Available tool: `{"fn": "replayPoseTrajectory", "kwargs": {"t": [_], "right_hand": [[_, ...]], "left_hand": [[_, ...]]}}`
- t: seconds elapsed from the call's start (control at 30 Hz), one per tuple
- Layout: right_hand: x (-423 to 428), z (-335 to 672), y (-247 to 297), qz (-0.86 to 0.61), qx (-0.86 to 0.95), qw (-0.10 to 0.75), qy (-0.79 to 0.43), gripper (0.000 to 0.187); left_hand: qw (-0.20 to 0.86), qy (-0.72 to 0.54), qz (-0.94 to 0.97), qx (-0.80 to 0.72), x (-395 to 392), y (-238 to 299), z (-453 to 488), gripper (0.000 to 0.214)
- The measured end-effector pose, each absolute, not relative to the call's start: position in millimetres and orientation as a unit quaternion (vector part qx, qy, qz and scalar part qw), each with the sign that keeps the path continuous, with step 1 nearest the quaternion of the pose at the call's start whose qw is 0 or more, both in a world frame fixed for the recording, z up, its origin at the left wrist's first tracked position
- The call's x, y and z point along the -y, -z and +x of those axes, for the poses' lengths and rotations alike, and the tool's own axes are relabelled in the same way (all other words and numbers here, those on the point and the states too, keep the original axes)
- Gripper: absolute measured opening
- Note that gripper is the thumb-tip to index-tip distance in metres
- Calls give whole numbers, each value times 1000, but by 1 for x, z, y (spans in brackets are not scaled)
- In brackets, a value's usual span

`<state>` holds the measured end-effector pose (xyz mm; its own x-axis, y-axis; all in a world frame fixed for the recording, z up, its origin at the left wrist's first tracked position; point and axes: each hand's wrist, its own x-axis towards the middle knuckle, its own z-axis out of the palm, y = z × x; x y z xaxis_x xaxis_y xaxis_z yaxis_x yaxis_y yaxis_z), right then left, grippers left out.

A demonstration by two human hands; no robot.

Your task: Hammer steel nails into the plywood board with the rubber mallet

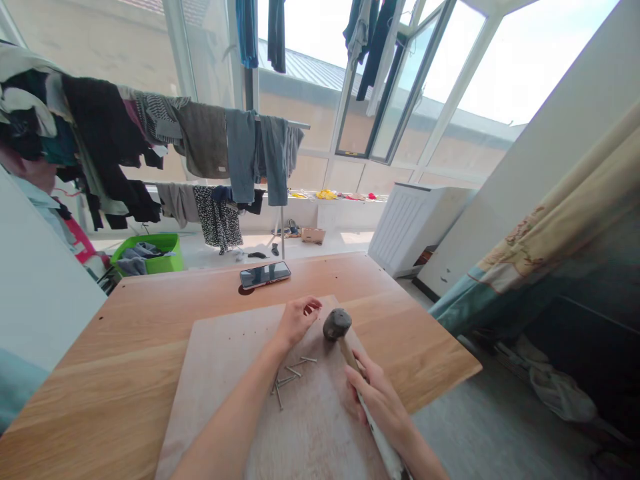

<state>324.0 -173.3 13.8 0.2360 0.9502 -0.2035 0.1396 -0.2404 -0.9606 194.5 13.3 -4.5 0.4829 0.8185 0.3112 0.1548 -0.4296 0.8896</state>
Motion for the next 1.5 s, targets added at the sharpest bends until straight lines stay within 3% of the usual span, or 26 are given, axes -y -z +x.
{"fn": "replayPoseTrajectory", "kwargs": {"t": [0.13, 0.43, 0.63, 0.87, 1.5], "right_hand": [[159, 321, -11, -641, 396, 498, -429, 30], [159, 319, -8, -640, 386, 498, -440, 26], [161, 318, -14, -617, 342, 541, -458, 21], [146, 321, -25, -597, 338, 566, -457, 29], [146, 312, -17, -477, 329, 631, -516, 36]], "left_hand": [[412, -393, 751, -335, -15, 5, 194, 10], [415, -386, 761, -316, -14, 8, 194, 12], [416, -367, 778, -294, -14, 12, 194, 12], [420, -355, 777, -307, -13, 9, 194, 27], [423, -367, 764, -319, -10, 6, 195, 26]]}}
